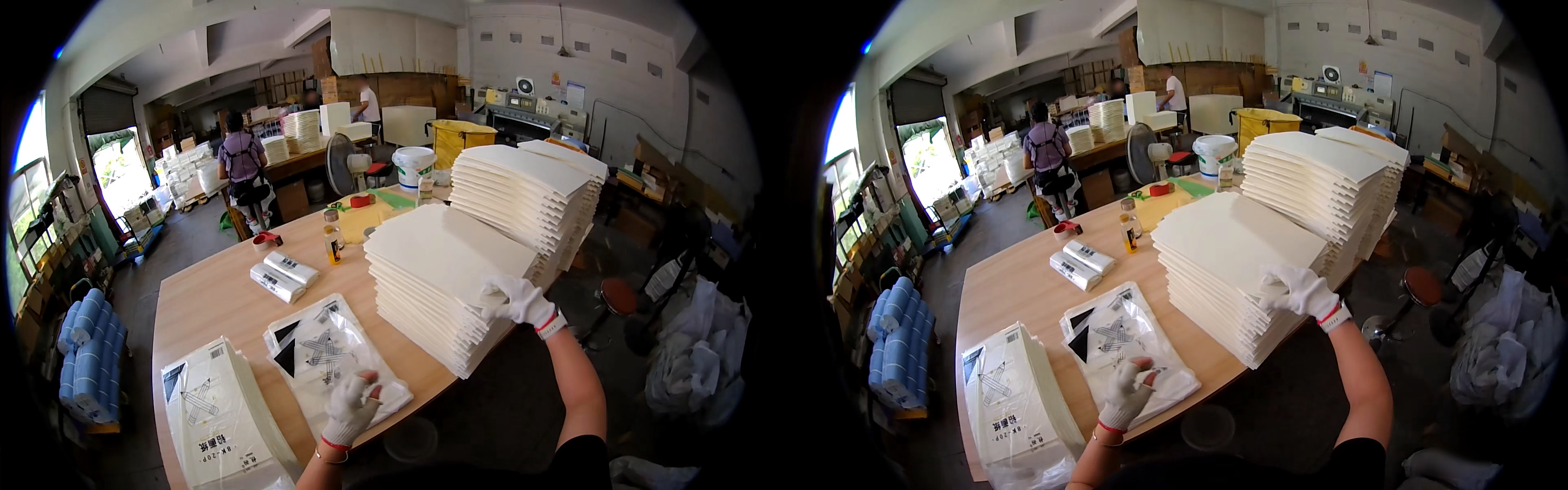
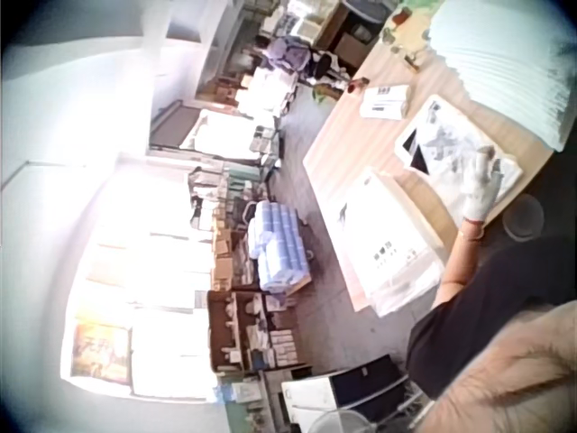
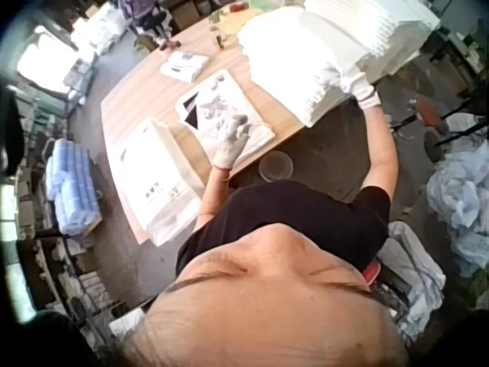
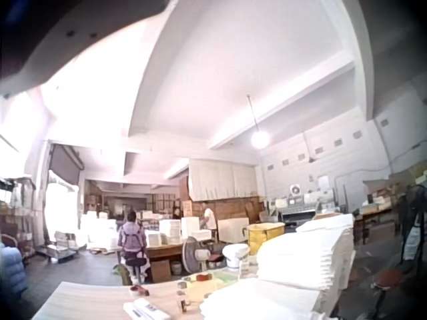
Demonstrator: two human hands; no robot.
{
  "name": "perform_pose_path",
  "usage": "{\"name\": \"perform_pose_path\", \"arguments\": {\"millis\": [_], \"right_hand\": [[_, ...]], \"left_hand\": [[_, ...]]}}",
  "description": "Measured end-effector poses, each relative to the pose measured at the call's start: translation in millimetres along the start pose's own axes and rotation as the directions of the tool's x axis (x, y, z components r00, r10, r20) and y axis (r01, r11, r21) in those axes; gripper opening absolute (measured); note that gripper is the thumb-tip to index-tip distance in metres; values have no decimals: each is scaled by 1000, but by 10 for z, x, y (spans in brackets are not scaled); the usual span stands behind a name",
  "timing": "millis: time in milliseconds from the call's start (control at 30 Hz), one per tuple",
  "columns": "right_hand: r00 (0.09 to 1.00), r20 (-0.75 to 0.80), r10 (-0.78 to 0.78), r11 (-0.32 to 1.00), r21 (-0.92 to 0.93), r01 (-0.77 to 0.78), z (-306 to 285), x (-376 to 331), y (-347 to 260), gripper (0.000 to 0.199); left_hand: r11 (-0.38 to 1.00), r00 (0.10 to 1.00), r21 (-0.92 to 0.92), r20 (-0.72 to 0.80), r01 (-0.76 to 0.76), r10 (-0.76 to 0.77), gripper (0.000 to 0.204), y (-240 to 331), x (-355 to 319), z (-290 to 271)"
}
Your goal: The person repeatedly picks up sheets of white paper from a stack on a table, places them into clear plastic packaging, and sets the packaged items aside. The task is performed continuously throughout the clip in a warehouse setting.
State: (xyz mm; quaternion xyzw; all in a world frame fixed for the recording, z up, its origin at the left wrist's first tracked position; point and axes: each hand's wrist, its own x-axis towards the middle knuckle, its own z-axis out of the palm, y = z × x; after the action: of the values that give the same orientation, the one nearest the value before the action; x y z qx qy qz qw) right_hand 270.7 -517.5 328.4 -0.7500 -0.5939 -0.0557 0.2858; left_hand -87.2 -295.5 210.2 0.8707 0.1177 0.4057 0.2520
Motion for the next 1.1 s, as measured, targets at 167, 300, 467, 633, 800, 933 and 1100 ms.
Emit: {"name": "perform_pose_path", "arguments": {"millis": [167,300,467,633,800,933,1100], "right_hand": [[993,-110,-51,999,13,53,-34,144,40,26],[880,-54,-471,869,-201,453,115,-92,-914,9],[783,107,-613,758,358,545,-105,-430,-1921,33],[954,17,301,799,541,-262,343,-1140,-529,31],[830,62,555,122,980,-155,1341,-1365,-1192,48],[787,-93,610,647,631,-428,1950,-1214,-1771,53],[932,-284,226,886,459,-75,2105,-1311,-1244,36]], "left_hand": [[838,905,-454,411,303,-105,29,495,177,315],[-238,746,-732,665,639,-43,42,813,361,350],[-354,544,-583,812,732,-214,50,748,223,83],[205,639,-606,724,769,-259,67,800,64,-364],[904,949,-357,284,235,-135,94,870,-336,17],[997,974,-14,216,-72,74,66,799,-668,466],[972,998,237,-67,3,14,61,73,-536,250]]}}
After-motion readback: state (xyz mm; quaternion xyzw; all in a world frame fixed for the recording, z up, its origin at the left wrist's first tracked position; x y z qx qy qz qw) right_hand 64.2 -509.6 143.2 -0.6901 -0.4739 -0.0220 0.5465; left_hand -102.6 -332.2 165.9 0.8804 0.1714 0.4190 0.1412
